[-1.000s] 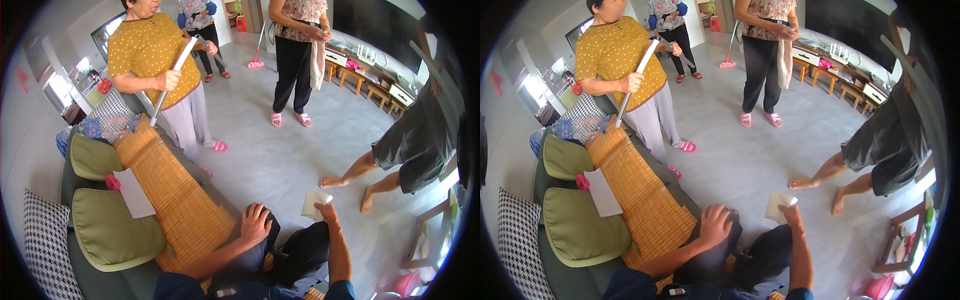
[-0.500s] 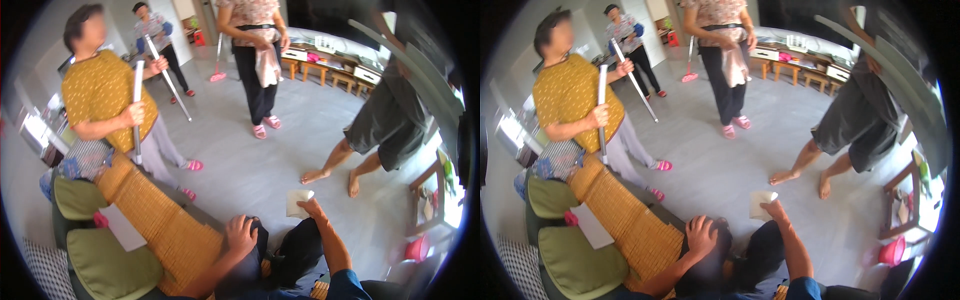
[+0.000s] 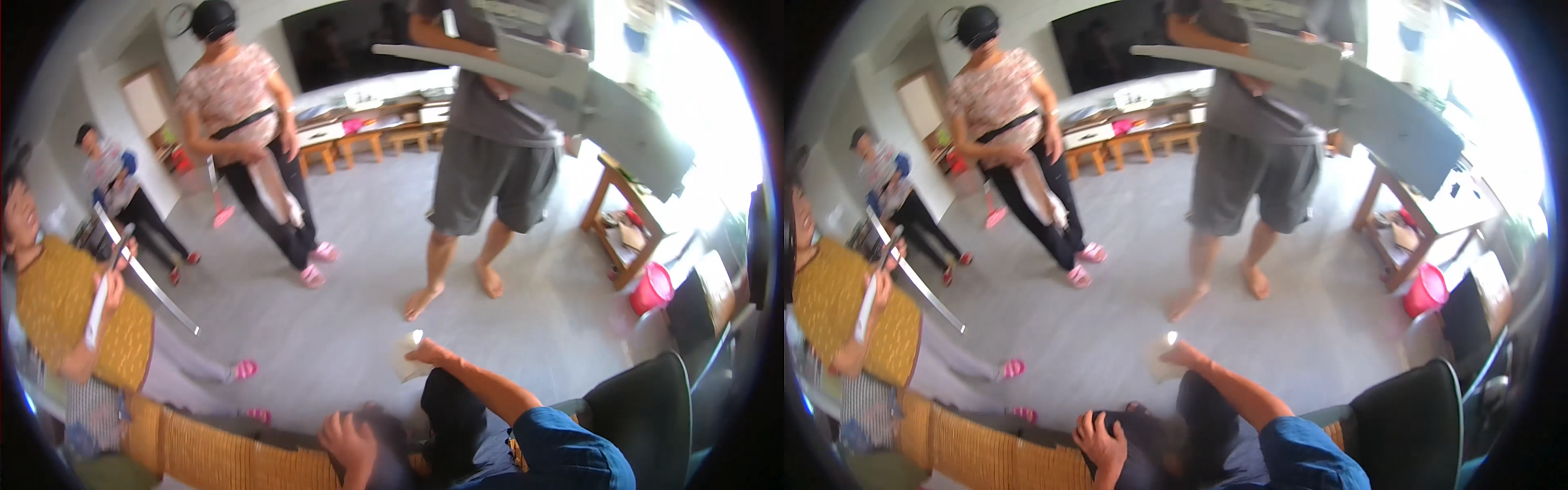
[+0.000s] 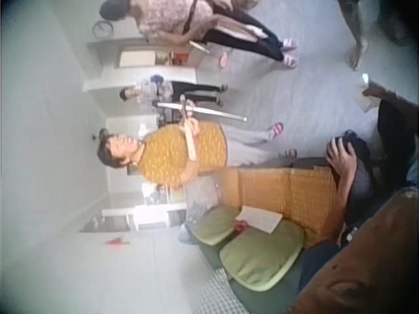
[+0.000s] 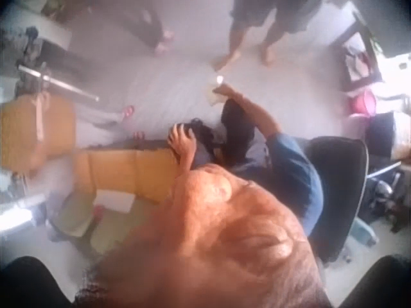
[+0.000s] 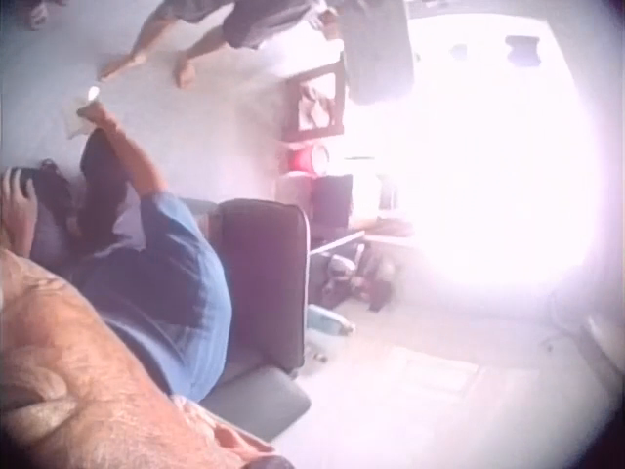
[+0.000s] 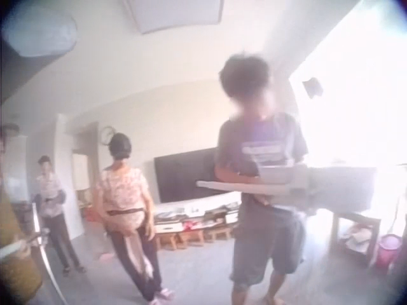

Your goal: The person assembles a flat mop by attaching the rectangular mop head to the pole by hand and then wipes a wall using the assembled mop.

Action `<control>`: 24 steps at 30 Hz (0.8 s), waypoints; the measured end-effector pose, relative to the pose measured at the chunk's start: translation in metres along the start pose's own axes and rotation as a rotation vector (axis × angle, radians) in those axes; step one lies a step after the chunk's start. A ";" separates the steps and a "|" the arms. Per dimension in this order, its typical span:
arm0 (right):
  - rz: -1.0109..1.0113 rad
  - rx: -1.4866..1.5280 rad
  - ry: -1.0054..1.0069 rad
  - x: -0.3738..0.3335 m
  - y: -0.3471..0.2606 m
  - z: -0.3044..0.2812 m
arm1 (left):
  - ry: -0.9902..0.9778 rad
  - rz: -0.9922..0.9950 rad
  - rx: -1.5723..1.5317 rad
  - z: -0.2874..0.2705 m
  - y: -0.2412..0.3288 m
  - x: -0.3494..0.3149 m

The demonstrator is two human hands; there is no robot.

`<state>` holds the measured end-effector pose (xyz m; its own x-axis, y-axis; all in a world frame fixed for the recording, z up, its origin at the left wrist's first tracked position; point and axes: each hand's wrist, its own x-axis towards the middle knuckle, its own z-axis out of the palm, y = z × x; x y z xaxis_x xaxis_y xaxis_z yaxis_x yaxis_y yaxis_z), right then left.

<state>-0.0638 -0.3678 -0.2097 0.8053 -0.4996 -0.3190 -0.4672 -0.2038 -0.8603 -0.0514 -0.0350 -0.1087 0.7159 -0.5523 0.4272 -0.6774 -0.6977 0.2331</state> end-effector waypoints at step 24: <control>0.046 0.076 -0.042 -0.014 -0.016 -0.004 | -0.017 -0.048 0.054 -0.010 0.012 0.004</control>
<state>-0.0689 -0.3606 -0.1898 0.7991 -0.4710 -0.3736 -0.4759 -0.1160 -0.8718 -0.0584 -0.0412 -0.0956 0.7506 -0.5245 0.4020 -0.6321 -0.7472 0.2052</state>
